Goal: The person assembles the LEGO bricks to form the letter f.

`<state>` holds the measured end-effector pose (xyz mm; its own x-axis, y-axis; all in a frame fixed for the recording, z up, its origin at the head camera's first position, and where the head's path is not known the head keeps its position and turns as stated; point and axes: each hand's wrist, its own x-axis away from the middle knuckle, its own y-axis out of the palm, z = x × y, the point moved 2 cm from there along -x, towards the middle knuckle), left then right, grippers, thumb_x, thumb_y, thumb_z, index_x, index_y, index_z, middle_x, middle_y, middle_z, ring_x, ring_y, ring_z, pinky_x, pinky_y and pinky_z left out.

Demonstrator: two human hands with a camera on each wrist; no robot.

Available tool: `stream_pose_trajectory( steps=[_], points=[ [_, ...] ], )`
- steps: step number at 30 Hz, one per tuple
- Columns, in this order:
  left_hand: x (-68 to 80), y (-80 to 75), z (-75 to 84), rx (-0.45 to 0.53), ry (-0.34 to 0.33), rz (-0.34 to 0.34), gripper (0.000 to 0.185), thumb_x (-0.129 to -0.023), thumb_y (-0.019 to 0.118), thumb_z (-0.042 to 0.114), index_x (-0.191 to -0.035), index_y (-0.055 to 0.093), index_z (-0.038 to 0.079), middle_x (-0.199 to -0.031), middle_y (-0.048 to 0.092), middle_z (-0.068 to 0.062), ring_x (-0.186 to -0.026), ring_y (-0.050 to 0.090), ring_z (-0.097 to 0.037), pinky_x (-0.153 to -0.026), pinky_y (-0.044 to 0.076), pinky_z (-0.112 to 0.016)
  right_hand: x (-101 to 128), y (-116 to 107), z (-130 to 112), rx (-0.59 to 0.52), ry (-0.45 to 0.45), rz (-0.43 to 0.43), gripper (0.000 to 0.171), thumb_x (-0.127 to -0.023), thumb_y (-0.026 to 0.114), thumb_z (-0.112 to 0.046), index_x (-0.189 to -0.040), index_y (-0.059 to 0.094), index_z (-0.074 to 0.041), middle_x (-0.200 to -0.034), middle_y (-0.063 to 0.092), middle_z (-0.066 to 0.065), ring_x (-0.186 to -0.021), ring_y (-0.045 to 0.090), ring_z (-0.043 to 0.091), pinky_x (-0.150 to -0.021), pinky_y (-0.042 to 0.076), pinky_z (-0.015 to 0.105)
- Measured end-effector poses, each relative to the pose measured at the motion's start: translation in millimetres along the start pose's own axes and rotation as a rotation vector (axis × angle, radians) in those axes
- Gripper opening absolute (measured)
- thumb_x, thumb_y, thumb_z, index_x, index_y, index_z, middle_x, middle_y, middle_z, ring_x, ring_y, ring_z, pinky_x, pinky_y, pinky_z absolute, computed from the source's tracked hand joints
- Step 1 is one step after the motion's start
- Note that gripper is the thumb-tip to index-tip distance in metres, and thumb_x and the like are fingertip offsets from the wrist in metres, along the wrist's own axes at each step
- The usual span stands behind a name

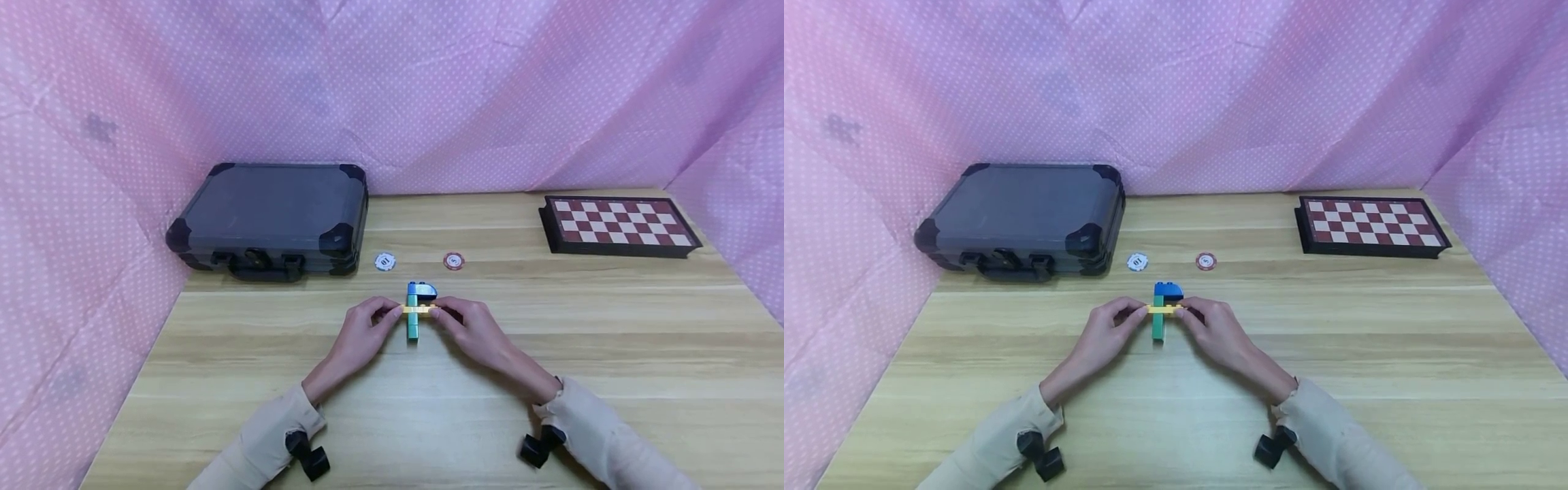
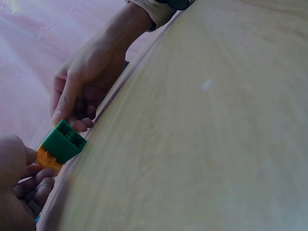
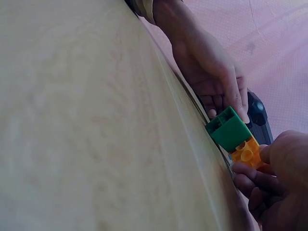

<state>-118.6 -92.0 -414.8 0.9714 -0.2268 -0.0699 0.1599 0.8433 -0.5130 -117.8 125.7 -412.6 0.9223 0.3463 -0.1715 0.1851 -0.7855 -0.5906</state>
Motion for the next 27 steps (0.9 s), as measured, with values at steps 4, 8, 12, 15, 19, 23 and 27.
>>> stream_pose_trajectory(
  steps=[4,8,12,15,19,23,27],
  points=[
    [-0.8,-0.2,0.2,-0.005,0.001,-0.008,0.014,-0.104,0.065,0.016,-0.109,0.074,0.007,-0.098,0.068,0.000,-0.084,0.057,-0.017,-0.076,0.049,-0.033,-0.5,-0.1,-0.5,-0.001,0.009,-0.007,0.020,-0.103,0.065,-0.010,-0.117,0.073,0.001,-0.113,0.075,0.010,-0.098,0.067,0.020,-0.086,0.055,0.042],
    [0.1,-0.8,0.0,-0.006,-0.011,-0.019,0.012,-0.104,0.065,0.014,-0.109,0.074,0.007,-0.096,0.068,0.000,-0.082,0.056,-0.017,-0.074,0.048,-0.032,0.0,1.4,-0.5,-0.007,0.021,-0.016,0.018,-0.104,0.064,-0.010,-0.116,0.074,-0.001,-0.108,0.074,0.007,-0.088,0.062,0.016,-0.080,0.054,0.036],
    [0.3,-1.5,-0.7,0.003,-0.004,-0.019,0.011,-0.103,0.066,0.013,-0.107,0.074,0.007,-0.094,0.068,0.000,-0.080,0.056,-0.016,-0.072,0.047,-0.031,-0.3,2.7,-1.0,-0.007,0.030,-0.026,0.018,-0.104,0.063,-0.011,-0.116,0.074,-0.001,-0.106,0.074,0.005,-0.088,0.061,0.015,-0.080,0.053,0.036],
    [0.2,-2.6,-1.6,0.010,0.016,-0.012,0.010,-0.103,0.066,0.012,-0.105,0.074,0.006,-0.093,0.068,0.000,-0.079,0.056,-0.016,-0.070,0.047,-0.030,-2.0,3.3,-1.9,-0.006,0.038,-0.034,0.019,-0.105,0.063,-0.011,-0.117,0.073,-0.001,-0.108,0.074,0.006,-0.089,0.062,0.016,-0.081,0.054,0.037],
    [0.9,-3.4,-1.5,0.006,0.020,-0.007,0.010,-0.102,0.067,0.012,-0.105,0.074,0.006,-0.093,0.068,0.000,-0.079,0.056,-0.016,-0.070,0.048,-0.031,-2.6,3.2,-2.8,-0.006,0.061,-0.046,0.021,-0.104,0.065,-0.011,-0.118,0.073,0.001,-0.110,0.074,0.009,-0.090,0.062,0.016,-0.081,0.055,0.037],
    [2.2,-3.7,-0.6,-0.004,0.006,-0.010,0.011,-0.102,0.067,0.012,-0.107,0.074,0.006,-0.095,0.068,0.000,-0.080,0.058,-0.016,-0.071,0.049,-0.031,-1.4,2.4,-3.3,-0.011,0.075,-0.057,0.023,-0.102,0.066,-0.013,-0.119,0.073,0.001,-0.109,0.073,0.009,-0.089,0.063,0.015,-0.081,0.055,0.035],
    [3.8,-6.0,-0.4,-0.016,0.005,-0.006,0.014,-0.102,0.068,0.014,-0.110,0.075,0.006,-0.098,0.069,-0.001,-0.083,0.059,-0.015,-0.075,0.051,-0.032,2.7,-1.9,-2.3,-0.018,0.084,-0.061,0.025,-0.103,0.066,-0.016,-0.121,0.072,0.001,-0.110,0.073,0.009,-0.088,0.063,0.016,-0.079,0.055,0.033]
  ],
)
